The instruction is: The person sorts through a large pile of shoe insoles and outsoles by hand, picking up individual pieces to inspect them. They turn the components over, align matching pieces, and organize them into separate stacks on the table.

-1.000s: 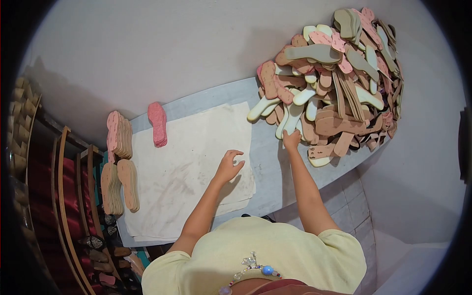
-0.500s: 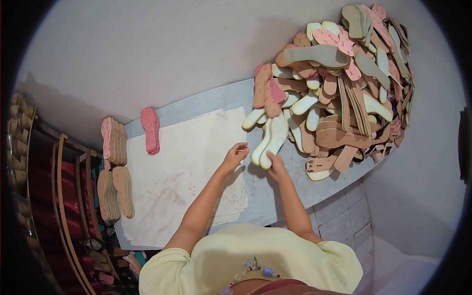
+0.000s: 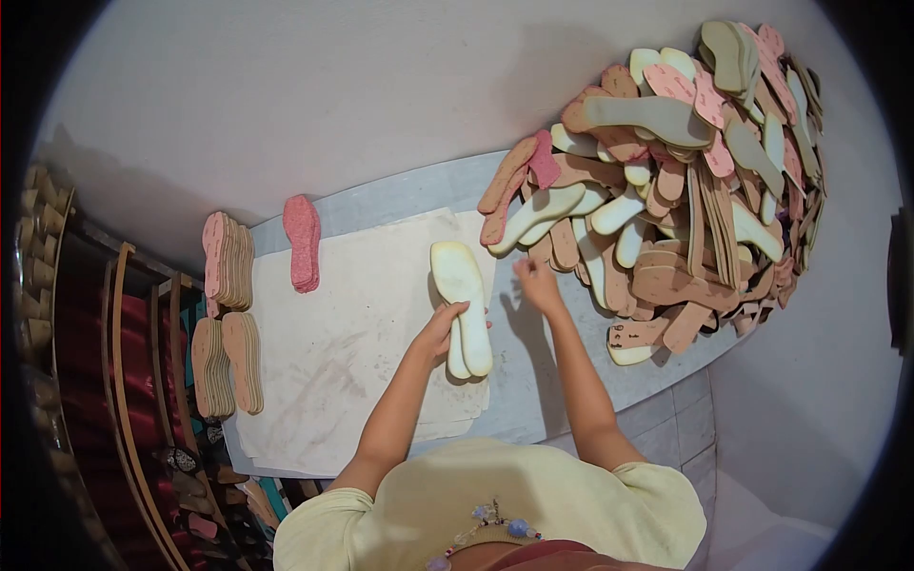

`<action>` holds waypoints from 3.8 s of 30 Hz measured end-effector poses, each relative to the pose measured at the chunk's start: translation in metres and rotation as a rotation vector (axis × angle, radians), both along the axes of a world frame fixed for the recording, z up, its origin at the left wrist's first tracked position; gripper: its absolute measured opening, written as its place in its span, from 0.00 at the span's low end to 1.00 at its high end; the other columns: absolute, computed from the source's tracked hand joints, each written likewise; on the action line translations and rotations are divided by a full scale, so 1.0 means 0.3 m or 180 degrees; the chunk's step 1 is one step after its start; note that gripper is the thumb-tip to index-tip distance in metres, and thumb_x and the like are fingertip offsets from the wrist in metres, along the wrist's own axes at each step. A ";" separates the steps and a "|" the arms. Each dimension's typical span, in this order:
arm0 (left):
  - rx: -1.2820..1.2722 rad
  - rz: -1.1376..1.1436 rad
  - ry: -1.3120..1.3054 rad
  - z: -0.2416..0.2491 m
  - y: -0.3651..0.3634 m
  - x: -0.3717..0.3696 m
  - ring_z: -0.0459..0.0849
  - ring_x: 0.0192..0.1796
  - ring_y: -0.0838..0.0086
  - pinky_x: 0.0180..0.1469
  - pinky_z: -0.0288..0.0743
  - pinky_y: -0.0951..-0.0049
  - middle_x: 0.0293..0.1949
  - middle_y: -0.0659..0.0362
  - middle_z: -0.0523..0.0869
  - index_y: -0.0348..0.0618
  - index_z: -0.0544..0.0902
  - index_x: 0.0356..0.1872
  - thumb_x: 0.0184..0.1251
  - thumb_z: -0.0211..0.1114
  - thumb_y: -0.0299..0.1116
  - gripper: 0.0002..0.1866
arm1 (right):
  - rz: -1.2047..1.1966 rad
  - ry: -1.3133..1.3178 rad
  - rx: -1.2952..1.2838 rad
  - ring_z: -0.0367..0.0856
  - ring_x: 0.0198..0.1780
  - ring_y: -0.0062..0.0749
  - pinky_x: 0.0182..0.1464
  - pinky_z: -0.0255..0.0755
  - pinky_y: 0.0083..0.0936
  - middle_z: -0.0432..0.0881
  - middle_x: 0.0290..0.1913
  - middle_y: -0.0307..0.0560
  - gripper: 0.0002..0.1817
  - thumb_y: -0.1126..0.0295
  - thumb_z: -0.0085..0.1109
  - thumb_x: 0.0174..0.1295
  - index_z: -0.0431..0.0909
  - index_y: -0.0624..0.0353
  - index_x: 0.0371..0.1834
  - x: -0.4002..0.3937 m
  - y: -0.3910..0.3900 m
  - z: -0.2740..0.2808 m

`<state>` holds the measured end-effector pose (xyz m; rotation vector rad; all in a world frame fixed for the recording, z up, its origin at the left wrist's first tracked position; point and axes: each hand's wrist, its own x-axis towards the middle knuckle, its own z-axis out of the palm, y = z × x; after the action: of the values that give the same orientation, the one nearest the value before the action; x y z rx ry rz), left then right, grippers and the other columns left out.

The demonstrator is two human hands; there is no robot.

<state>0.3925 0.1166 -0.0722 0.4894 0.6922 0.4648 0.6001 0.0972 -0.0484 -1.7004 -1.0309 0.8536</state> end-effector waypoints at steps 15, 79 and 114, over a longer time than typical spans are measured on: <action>0.0038 0.0801 0.0283 -0.084 0.052 -0.152 0.78 0.38 0.68 0.40 0.76 0.65 0.38 0.54 0.76 0.34 0.70 0.44 0.55 0.56 0.33 0.17 | -0.0686 -0.1297 -0.0982 0.72 0.50 0.54 0.53 0.65 0.41 0.69 0.51 0.69 0.37 0.45 0.46 0.53 0.68 0.76 0.48 0.284 0.755 0.012; 0.0997 0.1644 0.0278 0.051 -0.326 -0.548 0.77 0.43 0.71 0.49 0.70 0.71 0.44 0.56 0.77 0.36 0.70 0.52 0.51 0.61 0.38 0.26 | 0.1966 0.1308 -0.0842 0.76 0.36 0.28 0.40 0.70 0.22 0.76 0.38 0.48 0.24 0.81 0.47 0.49 0.63 0.67 0.54 -0.642 -0.300 0.159; 0.1933 0.1999 0.0091 0.220 -0.228 -1.526 0.77 0.43 0.69 0.41 0.77 0.66 0.47 0.54 0.74 0.37 0.64 0.55 0.54 0.56 0.49 0.32 | 0.1905 -0.0719 -0.1034 0.79 0.35 0.35 0.39 0.71 0.28 0.79 0.34 0.55 0.29 0.60 0.65 0.38 0.73 0.71 0.41 -1.534 -0.084 0.248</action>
<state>-0.0654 0.0483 -0.0063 0.8495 0.7231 1.2811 0.1401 0.0720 0.0260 -1.8062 -1.6766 1.2816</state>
